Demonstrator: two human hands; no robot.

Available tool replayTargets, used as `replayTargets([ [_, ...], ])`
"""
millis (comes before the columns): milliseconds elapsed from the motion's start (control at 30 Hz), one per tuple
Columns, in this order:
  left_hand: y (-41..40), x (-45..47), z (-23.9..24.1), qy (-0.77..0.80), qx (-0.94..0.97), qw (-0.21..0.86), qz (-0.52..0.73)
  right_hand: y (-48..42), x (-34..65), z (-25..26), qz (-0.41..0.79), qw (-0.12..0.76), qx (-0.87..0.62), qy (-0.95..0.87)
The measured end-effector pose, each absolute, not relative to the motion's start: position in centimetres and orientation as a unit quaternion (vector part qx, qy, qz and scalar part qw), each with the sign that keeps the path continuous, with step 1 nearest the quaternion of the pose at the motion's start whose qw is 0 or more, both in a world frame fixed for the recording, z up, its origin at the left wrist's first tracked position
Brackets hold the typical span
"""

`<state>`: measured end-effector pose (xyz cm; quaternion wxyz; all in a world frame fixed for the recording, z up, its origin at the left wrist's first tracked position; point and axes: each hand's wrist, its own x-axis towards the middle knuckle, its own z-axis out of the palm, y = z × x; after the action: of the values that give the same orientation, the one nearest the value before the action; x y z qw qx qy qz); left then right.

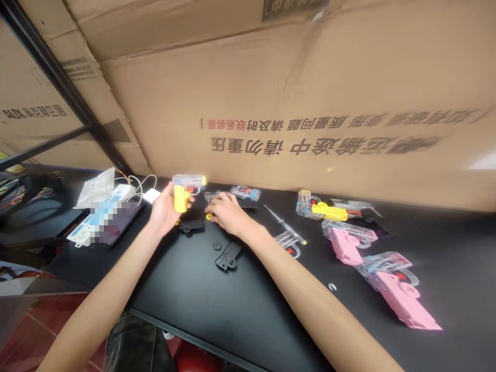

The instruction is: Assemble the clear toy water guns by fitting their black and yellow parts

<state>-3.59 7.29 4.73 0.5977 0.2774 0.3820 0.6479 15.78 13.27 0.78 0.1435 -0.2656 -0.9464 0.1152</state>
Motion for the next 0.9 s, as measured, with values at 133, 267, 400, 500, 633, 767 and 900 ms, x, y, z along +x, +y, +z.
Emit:
replayTargets([
  [133,7.4,-3.6,4.6,0.380,0.279,0.601,0.646,13.3,15.6,0.3,0.099,0.153,-0.267,-0.946],
  [267,7.3,-3.5,4.6,0.379,0.275,0.603,0.646,13.4,15.5,-0.2,0.100,0.170,-0.263,-0.944],
  [400,7.3,-3.4,4.6,0.379,0.278,0.604,0.644,13.2,15.4,0.2,0.111,0.180,-0.260,-0.942],
  [500,7.2,-3.4,4.6,0.381,0.279,0.604,0.642,13.3,15.8,1.0,0.121,0.168,-0.271,-0.940],
  [633,7.2,-3.4,4.7,0.384,0.278,0.604,0.641,13.8,16.7,1.7,0.120,0.150,-0.273,-0.943],
  [767,7.2,-3.5,4.5,0.383,0.287,0.606,0.635,14.1,17.1,1.8,0.130,0.127,-0.282,-0.942],
  [900,7.4,-3.6,4.2,0.377,0.294,0.610,0.631,14.0,16.9,1.8,0.130,0.112,-0.290,-0.941],
])
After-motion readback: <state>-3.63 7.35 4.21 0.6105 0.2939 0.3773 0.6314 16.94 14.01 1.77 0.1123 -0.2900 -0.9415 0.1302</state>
